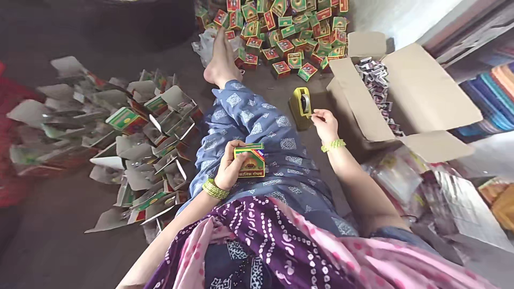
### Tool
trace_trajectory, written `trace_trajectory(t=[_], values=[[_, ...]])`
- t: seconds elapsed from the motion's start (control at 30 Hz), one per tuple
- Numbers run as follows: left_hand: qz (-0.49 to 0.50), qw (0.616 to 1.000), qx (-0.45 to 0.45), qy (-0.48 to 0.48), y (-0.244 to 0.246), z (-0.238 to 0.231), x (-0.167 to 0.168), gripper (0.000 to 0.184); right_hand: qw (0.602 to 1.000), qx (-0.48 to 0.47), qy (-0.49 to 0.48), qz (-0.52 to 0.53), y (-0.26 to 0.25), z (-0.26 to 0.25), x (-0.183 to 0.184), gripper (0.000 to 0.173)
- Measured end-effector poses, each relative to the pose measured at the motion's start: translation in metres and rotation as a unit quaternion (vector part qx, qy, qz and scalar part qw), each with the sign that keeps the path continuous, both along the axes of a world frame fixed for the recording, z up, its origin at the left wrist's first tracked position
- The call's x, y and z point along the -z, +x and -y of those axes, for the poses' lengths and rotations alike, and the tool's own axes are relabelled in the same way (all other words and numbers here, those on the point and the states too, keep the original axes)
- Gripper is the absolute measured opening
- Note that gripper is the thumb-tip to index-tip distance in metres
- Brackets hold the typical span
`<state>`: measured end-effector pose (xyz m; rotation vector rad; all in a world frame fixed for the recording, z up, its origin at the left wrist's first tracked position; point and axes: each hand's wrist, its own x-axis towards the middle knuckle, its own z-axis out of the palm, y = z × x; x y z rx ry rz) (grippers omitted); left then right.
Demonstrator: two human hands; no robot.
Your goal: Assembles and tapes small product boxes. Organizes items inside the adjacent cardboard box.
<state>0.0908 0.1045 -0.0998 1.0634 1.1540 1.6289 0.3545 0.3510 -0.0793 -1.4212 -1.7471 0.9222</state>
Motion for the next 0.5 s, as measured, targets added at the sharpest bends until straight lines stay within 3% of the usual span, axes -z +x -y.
trace_trajectory(t=[0.1, 0.23, 0.5], values=[[-0.029, 0.999, -0.011, 0.008, -0.001, -0.003, 0.001, 0.027, 0.993, 0.063, -0.066, 0.078, 0.019, -0.051, 0.019, 0.046], [-0.057, 0.998, -0.013, 0.021, -0.001, -0.005, 0.003, 0.029, 0.971, -0.008, -0.151, 0.188, 0.023, -0.085, 0.033, 0.051], [-0.06, 0.998, -0.015, 0.017, -0.002, -0.008, 0.004, 0.028, 0.973, -0.062, -0.104, 0.197, 0.013, -0.116, 0.045, 0.041]])
